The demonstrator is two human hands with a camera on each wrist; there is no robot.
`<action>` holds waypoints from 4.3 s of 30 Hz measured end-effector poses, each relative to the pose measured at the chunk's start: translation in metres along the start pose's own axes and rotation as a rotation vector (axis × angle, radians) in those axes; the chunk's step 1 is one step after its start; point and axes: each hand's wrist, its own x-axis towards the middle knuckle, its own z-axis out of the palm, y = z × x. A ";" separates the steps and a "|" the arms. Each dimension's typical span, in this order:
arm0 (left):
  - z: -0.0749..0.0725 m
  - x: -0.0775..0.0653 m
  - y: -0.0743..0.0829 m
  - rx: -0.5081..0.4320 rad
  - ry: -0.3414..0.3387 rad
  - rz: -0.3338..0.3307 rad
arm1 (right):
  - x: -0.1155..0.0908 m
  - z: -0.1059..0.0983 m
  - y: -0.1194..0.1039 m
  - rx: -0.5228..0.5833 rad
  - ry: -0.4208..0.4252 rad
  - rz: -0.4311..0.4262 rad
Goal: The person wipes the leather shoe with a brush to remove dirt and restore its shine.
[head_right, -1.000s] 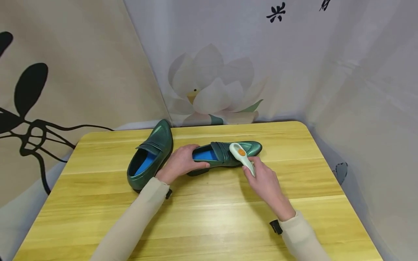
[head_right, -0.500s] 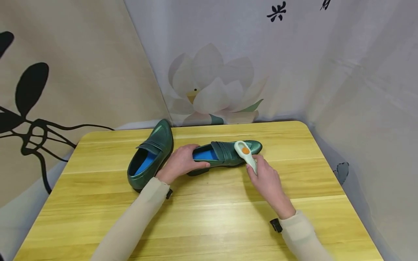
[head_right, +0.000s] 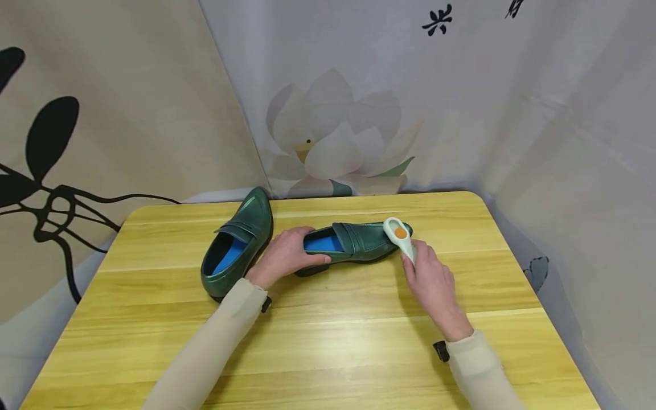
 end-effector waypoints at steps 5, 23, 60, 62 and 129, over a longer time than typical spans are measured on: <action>-0.001 0.000 0.001 -0.007 -0.001 0.008 | 0.003 -0.005 0.010 -0.015 0.050 0.039; -0.001 -0.001 0.002 0.010 -0.003 0.000 | -0.001 0.004 -0.012 0.037 -0.052 -0.031; -0.007 0.000 0.003 0.007 -0.078 0.024 | 0.004 -0.006 -0.002 0.015 -0.020 0.042; -0.009 0.001 0.003 0.004 -0.096 0.039 | 0.005 -0.009 0.002 0.014 -0.022 0.068; 0.019 -0.014 0.001 0.101 0.225 0.255 | 0.021 0.010 -0.038 0.112 0.002 -0.025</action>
